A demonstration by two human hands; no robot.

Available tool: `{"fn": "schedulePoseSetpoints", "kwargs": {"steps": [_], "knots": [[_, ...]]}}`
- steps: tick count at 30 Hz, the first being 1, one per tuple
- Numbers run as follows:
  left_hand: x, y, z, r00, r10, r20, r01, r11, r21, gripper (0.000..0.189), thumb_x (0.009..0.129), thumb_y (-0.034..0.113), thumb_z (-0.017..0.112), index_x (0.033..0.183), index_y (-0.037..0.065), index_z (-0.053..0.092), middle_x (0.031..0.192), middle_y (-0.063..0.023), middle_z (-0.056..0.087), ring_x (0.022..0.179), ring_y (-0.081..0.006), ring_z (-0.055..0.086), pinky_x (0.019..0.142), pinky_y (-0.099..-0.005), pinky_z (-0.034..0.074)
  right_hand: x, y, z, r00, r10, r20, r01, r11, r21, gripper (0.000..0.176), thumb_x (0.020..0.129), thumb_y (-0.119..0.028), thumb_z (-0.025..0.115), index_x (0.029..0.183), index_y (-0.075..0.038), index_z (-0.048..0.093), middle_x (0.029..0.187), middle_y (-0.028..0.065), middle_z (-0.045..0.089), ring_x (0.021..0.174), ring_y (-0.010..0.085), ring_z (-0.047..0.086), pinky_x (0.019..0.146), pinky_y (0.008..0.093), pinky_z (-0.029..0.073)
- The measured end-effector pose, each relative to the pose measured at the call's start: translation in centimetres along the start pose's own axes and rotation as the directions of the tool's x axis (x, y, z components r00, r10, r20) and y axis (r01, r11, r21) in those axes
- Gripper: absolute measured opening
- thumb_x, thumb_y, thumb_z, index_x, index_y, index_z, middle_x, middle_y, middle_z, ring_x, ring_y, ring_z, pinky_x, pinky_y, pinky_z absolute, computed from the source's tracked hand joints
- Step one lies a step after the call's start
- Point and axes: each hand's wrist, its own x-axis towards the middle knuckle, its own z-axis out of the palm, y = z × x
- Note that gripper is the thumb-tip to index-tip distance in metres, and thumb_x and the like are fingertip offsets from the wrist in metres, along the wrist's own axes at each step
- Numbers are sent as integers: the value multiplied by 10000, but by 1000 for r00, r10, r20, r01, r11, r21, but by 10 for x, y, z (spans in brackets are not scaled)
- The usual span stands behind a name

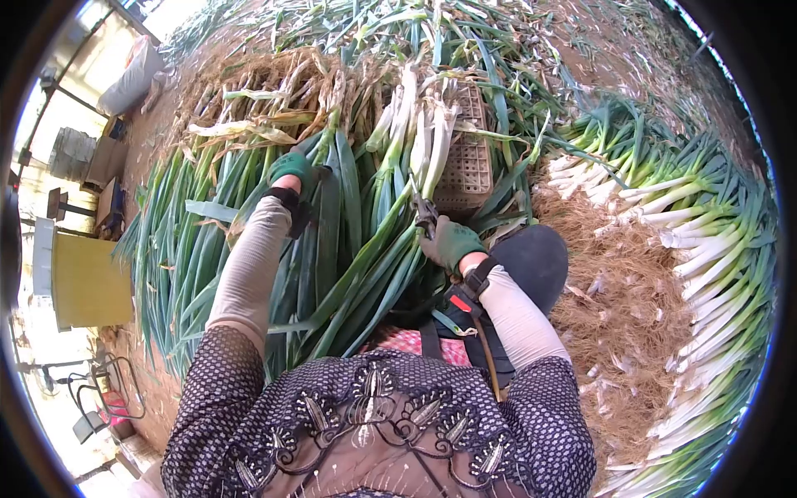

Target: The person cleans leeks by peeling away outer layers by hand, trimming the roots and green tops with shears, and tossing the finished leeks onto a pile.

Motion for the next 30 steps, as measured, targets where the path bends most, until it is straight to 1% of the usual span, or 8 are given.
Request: {"fn": "schedulePoseSetpoints", "kwargs": {"steps": [5, 9, 12, 16, 21, 24, 28, 30], "knots": [[1, 1, -6, 976, 191, 102, -186, 981, -58, 592, 702, 492, 765, 1134, 92, 701, 1159, -153, 683, 1100, -305, 645, 958, -396, 486, -3, 8, 8, 1000, 7, -21, -5, 999, 50, 651, 849, -526, 602, 1170, 39, 555, 1105, 299, 643, 1069, 419, 625, 935, 450, 481], [-71, 48, -38, 950, 282, 135, -234, 928, -290, 541, 782, 405, 728, 1156, 17, 673, 1040, -188, 707, 954, -297, 687, 864, -377, 511, 4, 13, 11, 999, -28, -20, 29, 996, 85, 635, 834, -502, 613, 1165, 38, 562, 1108, 304, 637, 1081, 421, 616, 937, 446, 478], [-70, 51, 9, 949, 316, 21, -297, 910, -288, 588, 785, 431, 721, 1192, 14, 646, 1043, -169, 706, 944, -279, 677, 840, -371, 506, 10, 18, 15, 1000, -17, -3, 17, 987, 162, 615, 825, -480, 613, 1155, 38, 570, 1106, 305, 635, 1088, 422, 609, 936, 447, 475], [-53, 50, 59, 907, 285, 311, -116, 878, -465, 590, 763, 389, 748, 1202, 12, 636, 1050, -146, 706, 933, -256, 668, 832, -360, 505, 9, 24, 23, 994, -108, 18, 93, 918, 385, 633, 817, -498, 614, 1157, 34, 566, 1069, 295, 642, 1041, 428, 613, 889, 444, 473], [-62, 55, 63, 870, 381, 314, -207, 859, -468, 528, 750, 329, 768, 1145, -5, 661, 1009, -129, 709, 899, -240, 666, 818, -341, 508, -44, 2, 9, 988, -109, 107, 29, 818, 574, 533, 830, -392, 633, 1145, 32, 562, 827, 155, 663, 717, 244, 675, 710, 365, 521], [-75, 69, 44, 865, 377, 331, -214, 873, -438, 535, 750, 344, 768, 1129, -20, 663, 1000, -129, 708, 881, -226, 668, 799, -336, 513, -40, 2, 0, 988, -101, 120, 17, 830, 558, 515, 834, -388, 630, 1127, 31, 565, 795, 154, 659, 695, 242, 671, 695, 368, 523], [-77, 72, 52, 865, 372, 336, -204, 874, -442, 578, 739, 365, 772, 1139, -33, 651, 998, -137, 706, 862, -226, 670, 782, -334, 519, -1, 4, -17, 993, -14, 115, -53, 826, 562, 468, 835, -366, 624, 969, 73, 537, 663, 151, 614, 433, 252, 576, 416, 397, 485], [-74, 68, 60, 866, 370, 337, -184, 862, -473, 601, 734, 369, 772, 1156, -37, 640, 1003, -141, 705, 864, -228, 672, 781, -332, 520, 26, 6, -13, 998, -27, 51, -4, 854, 520, 422, 824, -339, 612, 861, 81, 589, 676, 190, 624, 462, 281, 609, 437, 411, 502]]}}
